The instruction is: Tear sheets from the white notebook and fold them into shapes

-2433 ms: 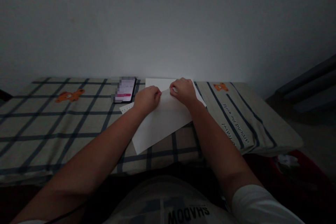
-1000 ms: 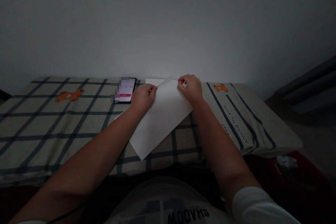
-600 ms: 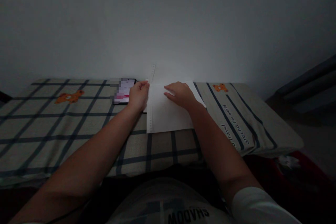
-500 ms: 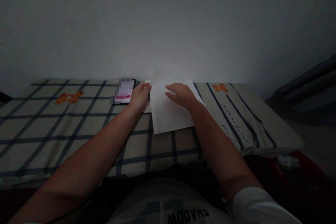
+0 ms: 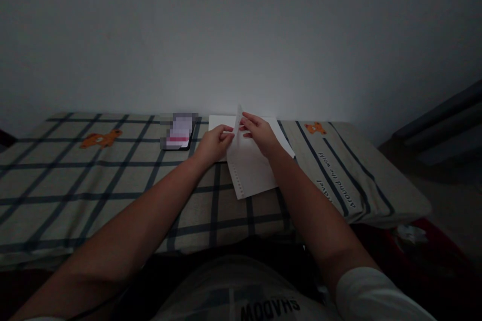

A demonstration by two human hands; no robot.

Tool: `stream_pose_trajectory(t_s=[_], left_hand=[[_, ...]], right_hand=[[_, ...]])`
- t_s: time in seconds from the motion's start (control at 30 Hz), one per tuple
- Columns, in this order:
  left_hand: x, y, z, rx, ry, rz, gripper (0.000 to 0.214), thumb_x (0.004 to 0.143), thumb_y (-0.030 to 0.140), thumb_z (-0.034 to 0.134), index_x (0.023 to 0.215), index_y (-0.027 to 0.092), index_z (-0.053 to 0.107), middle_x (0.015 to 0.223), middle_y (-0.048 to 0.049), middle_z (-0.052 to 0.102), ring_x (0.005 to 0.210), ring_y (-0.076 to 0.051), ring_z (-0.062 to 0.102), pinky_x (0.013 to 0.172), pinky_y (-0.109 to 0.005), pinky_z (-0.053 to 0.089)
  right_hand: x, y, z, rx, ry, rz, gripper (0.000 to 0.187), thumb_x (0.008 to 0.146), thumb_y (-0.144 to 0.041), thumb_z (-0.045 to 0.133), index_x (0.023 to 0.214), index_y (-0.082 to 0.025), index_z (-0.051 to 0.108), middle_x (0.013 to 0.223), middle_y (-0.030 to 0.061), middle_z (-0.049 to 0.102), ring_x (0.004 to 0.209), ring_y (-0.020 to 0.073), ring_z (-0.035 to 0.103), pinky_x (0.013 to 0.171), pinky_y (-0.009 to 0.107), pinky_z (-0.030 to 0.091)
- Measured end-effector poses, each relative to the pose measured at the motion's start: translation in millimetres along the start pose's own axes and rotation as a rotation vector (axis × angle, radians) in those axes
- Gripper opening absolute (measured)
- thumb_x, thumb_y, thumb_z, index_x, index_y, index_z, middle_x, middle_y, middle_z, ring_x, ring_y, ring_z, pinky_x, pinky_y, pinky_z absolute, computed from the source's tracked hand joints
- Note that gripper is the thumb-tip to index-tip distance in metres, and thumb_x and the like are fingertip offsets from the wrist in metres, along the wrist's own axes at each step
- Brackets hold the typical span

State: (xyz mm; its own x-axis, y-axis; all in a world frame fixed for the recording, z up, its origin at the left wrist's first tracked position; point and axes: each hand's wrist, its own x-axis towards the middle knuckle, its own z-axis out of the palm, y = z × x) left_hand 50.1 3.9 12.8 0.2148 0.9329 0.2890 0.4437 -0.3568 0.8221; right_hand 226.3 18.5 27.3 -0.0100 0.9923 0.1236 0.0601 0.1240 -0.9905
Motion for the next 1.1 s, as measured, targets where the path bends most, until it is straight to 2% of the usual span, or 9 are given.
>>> stream_pose_trajectory(t_s=[0.2,0.37,0.47,0.63,0.77,0.83,0.93,1.0,1.1], left_hand=[[-6.0,8.5,-0.7,0.118,-0.044,0.141,0.026,0.091,0.034,0.06,0.109,0.018,0.072,0.096,-0.0068,0.079,0.083,-0.018,0.073,0.075,-0.028,0.055],[-9.4,12.3,-0.4,0.203,-0.073,0.26,0.027,0.093,0.034,0.058,0.109,0.02,0.073,0.098,-0.0058,0.079,0.074,-0.016,0.071,0.069,-0.026,0.054],[-9.6,11.6,-1.2,0.186,-0.055,0.306,0.026,0.092,0.035,0.058,0.107,0.019,0.074,0.096,-0.006,0.079,0.074,-0.016,0.071,0.066,-0.026,0.054],[-5.5,8.6,-4.8,0.008,0.044,0.313,0.027,0.095,0.037,0.055,0.105,0.019,0.073,0.1,-0.007,0.077,0.084,-0.016,0.071,0.067,-0.025,0.054],[3.4,4.1,-9.8,-0.047,0.204,0.365,0.036,0.094,0.04,0.057,0.123,0.02,0.067,0.127,-0.0111,0.068,0.105,-0.02,0.067,0.073,-0.027,0.055],[7.8,1.8,-12.2,-0.046,0.182,0.414,0.04,0.096,0.043,0.054,0.128,0.021,0.064,0.134,-0.0122,0.064,0.115,-0.021,0.063,0.086,-0.033,0.055],[11.7,-0.6,-14.0,-0.061,0.107,0.463,0.037,0.099,0.046,0.048,0.119,0.02,0.066,0.13,-0.0114,0.066,0.123,-0.022,0.059,0.108,-0.041,0.044],[12.2,-0.8,-14.0,-0.108,0.081,0.45,0.034,0.098,0.046,0.048,0.111,0.021,0.067,0.127,-0.0101,0.067,0.124,-0.022,0.058,0.112,-0.042,0.04],[11.1,0.5,-13.7,-0.248,0.062,0.332,0.029,0.094,0.046,0.056,0.104,0.021,0.067,0.118,-0.0074,0.07,0.114,-0.021,0.061,0.106,-0.039,0.043]], right_hand=[[-0.5,-5.9,-5.1,0.123,0.01,-0.055,0.043,0.082,-0.047,0.069,0.118,-0.024,0.065,0.104,0.0056,0.07,0.087,0.0151,0.064,0.075,0.029,0.052],[-2.6,-10.2,-4.2,0.262,-0.014,-0.069,0.037,0.069,-0.048,0.08,0.087,-0.023,0.062,0.081,-0.0022,0.061,0.073,0.011,0.056,0.069,0.025,0.047],[-4.3,-13.7,-5.1,0.351,-0.071,-0.066,0.039,0.066,-0.049,0.083,0.078,-0.022,0.058,0.076,-0.0034,0.058,0.071,0.0106,0.055,0.069,0.025,0.047],[-6.5,-16.3,-6.2,0.412,-0.16,-0.034,0.04,0.066,-0.046,0.086,0.078,-0.022,0.057,0.075,-0.0031,0.059,0.072,0.0111,0.056,0.072,0.026,0.049],[-10.4,-14.1,0.8,0.373,-0.31,0.004,0.041,0.065,-0.046,0.086,0.082,-0.021,0.058,0.077,-0.0018,0.063,0.073,0.012,0.058,0.073,0.028,0.05],[-12.8,-12.3,5.7,0.343,-0.372,0.014,0.04,0.066,-0.046,0.085,0.082,-0.021,0.059,0.078,-0.0015,0.064,0.074,0.0127,0.059,0.074,0.029,0.051],[-16.0,-10.6,10.3,0.299,-0.42,-0.005,0.036,0.07,-0.045,0.082,0.085,-0.02,0.061,0.078,-0.0016,0.063,0.074,0.0121,0.058,0.073,0.029,0.05],[-17.7,-10.6,10.5,0.282,-0.434,-0.024,0.035,0.072,-0.044,0.082,0.088,-0.019,0.064,0.079,-0.0014,0.063,0.074,0.0114,0.057,0.072,0.028,0.05],[-19.6,-12.1,8.7,0.278,-0.445,-0.033,0.033,0.073,-0.043,0.081,0.09,-0.019,0.066,0.081,-0.0006,0.063,0.075,0.0114,0.057,0.073,0.028,0.049]])
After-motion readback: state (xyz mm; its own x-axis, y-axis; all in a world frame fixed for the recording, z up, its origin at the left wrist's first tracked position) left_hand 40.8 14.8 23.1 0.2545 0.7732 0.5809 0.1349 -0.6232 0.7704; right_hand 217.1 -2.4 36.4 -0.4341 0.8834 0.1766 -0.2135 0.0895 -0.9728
